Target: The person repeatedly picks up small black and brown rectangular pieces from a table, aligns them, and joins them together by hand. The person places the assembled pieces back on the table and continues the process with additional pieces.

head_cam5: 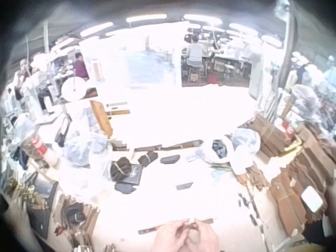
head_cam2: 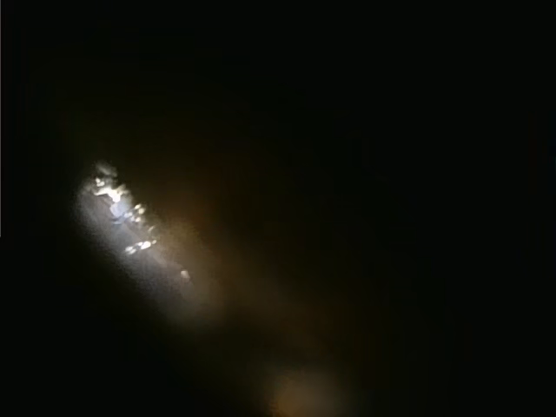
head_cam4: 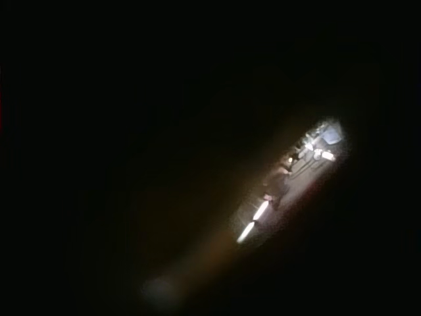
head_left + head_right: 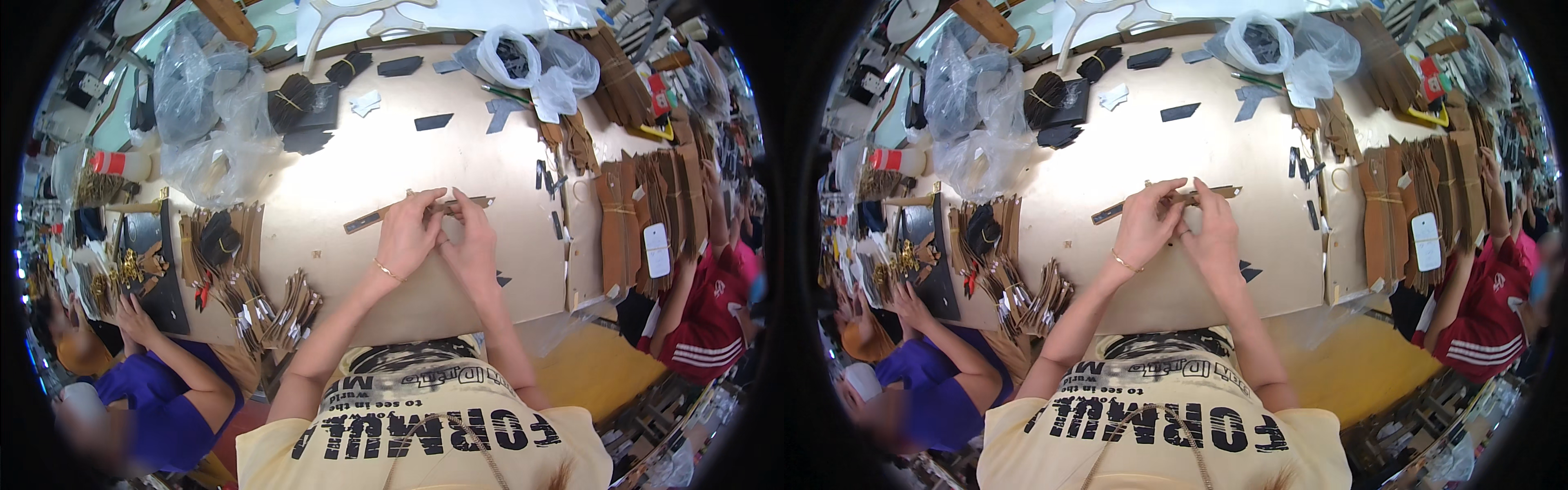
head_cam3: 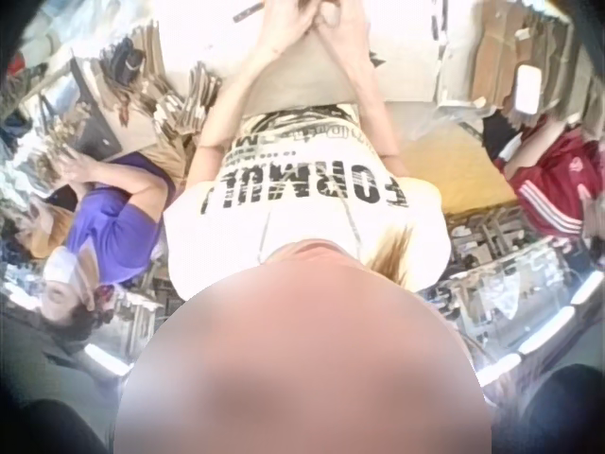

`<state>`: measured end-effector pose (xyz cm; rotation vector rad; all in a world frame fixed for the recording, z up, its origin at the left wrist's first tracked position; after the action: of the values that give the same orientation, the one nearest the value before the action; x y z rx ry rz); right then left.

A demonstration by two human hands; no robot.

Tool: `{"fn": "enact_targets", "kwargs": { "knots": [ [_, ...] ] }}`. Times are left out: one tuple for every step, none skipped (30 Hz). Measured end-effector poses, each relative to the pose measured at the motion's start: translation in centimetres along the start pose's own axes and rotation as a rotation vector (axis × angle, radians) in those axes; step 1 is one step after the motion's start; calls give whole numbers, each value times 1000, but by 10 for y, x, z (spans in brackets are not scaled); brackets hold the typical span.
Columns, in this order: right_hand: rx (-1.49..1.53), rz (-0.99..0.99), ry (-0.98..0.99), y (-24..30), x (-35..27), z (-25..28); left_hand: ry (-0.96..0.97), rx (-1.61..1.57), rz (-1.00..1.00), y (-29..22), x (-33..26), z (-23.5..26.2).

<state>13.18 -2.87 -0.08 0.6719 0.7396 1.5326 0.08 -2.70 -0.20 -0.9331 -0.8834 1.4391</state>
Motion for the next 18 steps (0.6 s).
{"fn": "enact_targets", "kwargs": {
  "knots": [
    [79,-28,-6,-3,3,2,9,-45,-19,-3,0,1],
    [93,-51,0,-5,7,2,19,-90,-38,-5,0,1],
    [124,-52,-9,-7,10,3,29,-136,-58,-6,0,0],
    [154,-62,-12,-10,13,3,-42,-107,-157,-10,-2,2],
    [204,-106,-10,-14,16,4,-113,-76,-255,-14,-4,5],
    [254,-160,-3,-20,18,5,-177,-42,-359,-16,-7,5],
    [306,-212,3,-25,19,5,-217,56,-346,-12,-10,6],
    [352,-236,13,-29,20,6,-249,158,-340,-8,-15,8],
    [403,-257,21,-32,22,7,-282,261,-330,-3,-17,10],
    [456,-280,29,-35,23,7,-268,289,-367,-1,-17,7],
    [471,-291,62,-37,25,7,-258,315,-398,0,-17,2],
    [484,-302,95,-40,27,8,-247,341,-430,1,-17,-3],
    [494,-317,121,-42,29,8,-244,348,-410,2,-15,-7],
    [500,-321,145,-43,30,8,-242,354,-393,3,-14,-12],
    [503,-332,162,-44,31,9,-218,361,-367,4,-12,-16],
    [510,-336,176,-45,31,10,-249,358,-345,3,-11,-16],
    [510,-342,179,-45,32,10,-258,358,-312,3,-11,-17],
    [515,-344,183,-45,32,10,-283,355,-291,3,-10,-16]
  ]
}}
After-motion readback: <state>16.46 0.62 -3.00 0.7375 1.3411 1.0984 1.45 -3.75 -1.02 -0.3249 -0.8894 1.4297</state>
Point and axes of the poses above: each hand's wrist, its own x-axis towards the middle knuckle, its own z-axis out of the back of the hand, y = z × x, the point moved 5 cm from there along x, towards the middle knuckle, and after that the axes turned 5 degrees about -z, right-handed, at the moved point
